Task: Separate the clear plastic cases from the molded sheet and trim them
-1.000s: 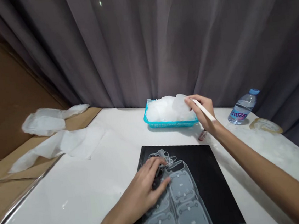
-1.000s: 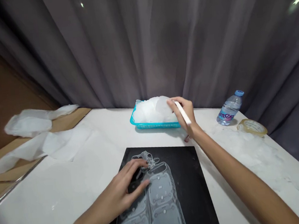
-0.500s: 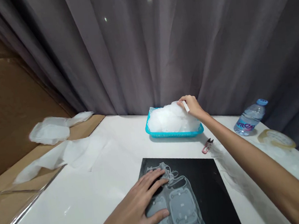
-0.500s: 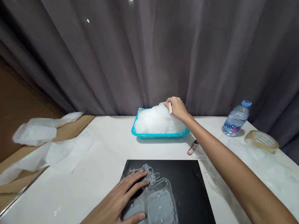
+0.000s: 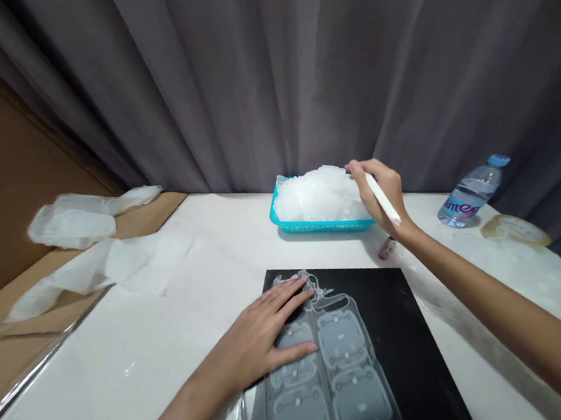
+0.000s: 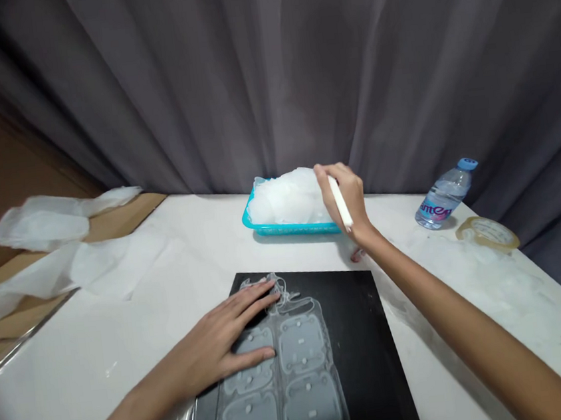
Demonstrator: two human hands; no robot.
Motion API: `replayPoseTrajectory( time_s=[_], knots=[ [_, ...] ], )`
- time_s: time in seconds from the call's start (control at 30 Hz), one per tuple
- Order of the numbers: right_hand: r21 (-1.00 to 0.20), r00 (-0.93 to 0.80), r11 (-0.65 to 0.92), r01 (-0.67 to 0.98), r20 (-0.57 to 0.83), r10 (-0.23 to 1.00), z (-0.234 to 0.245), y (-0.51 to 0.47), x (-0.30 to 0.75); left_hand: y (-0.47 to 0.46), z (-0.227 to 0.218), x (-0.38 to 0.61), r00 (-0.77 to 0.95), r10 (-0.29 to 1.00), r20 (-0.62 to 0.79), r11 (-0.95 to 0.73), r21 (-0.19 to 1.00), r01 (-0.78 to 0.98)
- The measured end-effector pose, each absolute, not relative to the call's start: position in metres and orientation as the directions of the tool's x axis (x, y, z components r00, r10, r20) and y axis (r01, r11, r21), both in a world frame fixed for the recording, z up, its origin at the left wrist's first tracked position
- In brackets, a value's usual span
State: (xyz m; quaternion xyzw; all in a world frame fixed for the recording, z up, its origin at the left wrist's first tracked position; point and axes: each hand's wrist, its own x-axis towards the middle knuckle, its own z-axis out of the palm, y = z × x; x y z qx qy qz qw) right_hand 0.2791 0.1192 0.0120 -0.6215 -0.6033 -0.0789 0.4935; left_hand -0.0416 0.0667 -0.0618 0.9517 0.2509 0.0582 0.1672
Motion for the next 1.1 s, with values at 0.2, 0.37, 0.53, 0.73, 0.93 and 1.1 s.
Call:
replayPoseTrajectory(
  time_s=[0.2, 0.37, 0.53, 0.73, 0.93, 1.1],
  knots=[
    [-0.670, -0.128, 0.340, 0.659, 0.346, 0.929, -0.031, -0.001, 0.255, 0.084, -0.061, -0.037, 0.871, 0.474, 0.128, -0.863, 0.261, 0.432],
    [-0.842, -0.162, 0.066, 0.536, -0.026, 0.986, -0.053, -0.038, 0.256, 0.093, -0.058, -0.030, 0.844, 0.472, 0.253, -0.881, 0.152, 0.448],
    [-0.846, -0.209, 0.093, 0.525, -0.022, 0.978, -0.050, -0.040, 0.254, 0.064, -0.051, -0.019, 0.811, 0.509, 0.287, -0.852, 0.305, 0.427],
    [-0.870, -0.336, 0.088, 0.485, -0.092, 0.938, -0.047, -0.042, 0.253, 0.031, -0.056, -0.010, 0.890, 0.442, 0.110, -0.822, 0.446, 0.354],
    [-0.875, -0.408, 0.080, 0.477, -0.139, 0.902, -0.039, -0.043, 0.256, 0.021, -0.064, -0.012, 0.848, 0.519, 0.106, -0.772, 0.485, 0.411],
    [-0.762, -0.420, 0.194, 0.618, -0.111, 0.901, -0.030, -0.042, 0.255, 0.017, -0.064, -0.010, 0.825, 0.552, 0.123, -0.743, 0.521, 0.420]
  ],
)
